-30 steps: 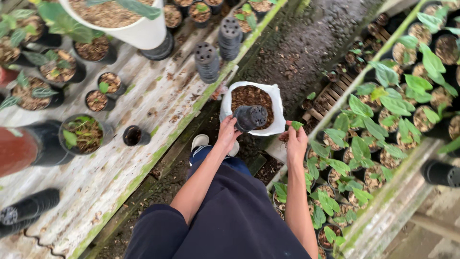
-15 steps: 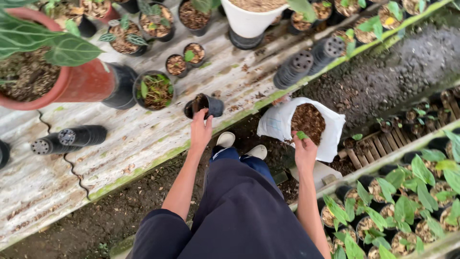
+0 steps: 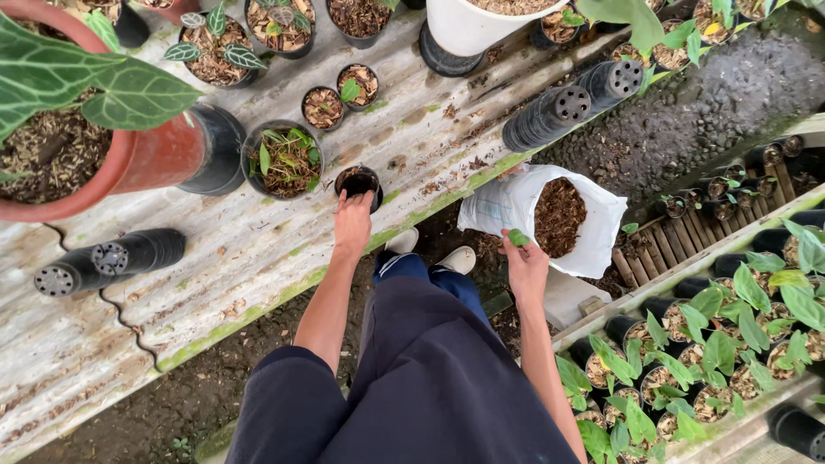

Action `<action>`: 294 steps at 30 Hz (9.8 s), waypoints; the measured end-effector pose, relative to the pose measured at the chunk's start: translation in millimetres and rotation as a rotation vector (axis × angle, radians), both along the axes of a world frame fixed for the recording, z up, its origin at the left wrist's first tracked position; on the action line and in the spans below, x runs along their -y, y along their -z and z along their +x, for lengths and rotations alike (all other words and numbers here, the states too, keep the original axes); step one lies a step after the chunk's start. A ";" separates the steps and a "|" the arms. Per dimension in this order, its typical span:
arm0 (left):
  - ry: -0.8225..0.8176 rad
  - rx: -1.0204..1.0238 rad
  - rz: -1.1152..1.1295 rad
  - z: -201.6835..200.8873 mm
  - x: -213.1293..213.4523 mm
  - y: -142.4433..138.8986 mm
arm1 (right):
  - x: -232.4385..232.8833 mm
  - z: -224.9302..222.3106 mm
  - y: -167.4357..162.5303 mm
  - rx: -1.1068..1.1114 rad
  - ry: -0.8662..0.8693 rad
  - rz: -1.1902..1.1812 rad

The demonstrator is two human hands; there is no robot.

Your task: The person fills small black nursery pots with wood-chip growing media from a large white sack, places a seedling into each pot, presses media around it, and sets the potted seedlings on the bench. At the end they stack the empty pots together on the bench.

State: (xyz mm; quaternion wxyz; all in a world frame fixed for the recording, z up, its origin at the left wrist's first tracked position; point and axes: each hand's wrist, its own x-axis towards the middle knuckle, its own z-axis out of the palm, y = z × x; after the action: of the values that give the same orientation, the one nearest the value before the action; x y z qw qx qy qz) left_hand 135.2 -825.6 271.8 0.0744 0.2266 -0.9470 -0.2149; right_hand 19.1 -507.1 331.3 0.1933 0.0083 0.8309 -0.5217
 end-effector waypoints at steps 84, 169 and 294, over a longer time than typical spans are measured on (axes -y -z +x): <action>-1.168 -1.047 1.144 402.7 102.6 25.3 | 428.3 338.5 50.5 -0.034 -1.312 -0.196; 0.562 0.063 0.865 138.8 -227.4 58.4 | -199.2 367.2 57.9 -0.118 0.950 -0.204; 1.673 1.295 1.040 436.7 -635.5 103.6 | -158.5 794.2 166.7 0.018 2.547 0.662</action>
State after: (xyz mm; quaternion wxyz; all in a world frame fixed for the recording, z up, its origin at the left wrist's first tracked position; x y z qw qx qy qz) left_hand 571.9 -190.0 168.2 -0.6856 -0.3950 -0.4608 -0.4020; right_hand 813.3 -348.5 164.6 -0.4363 0.8308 0.3276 -0.1103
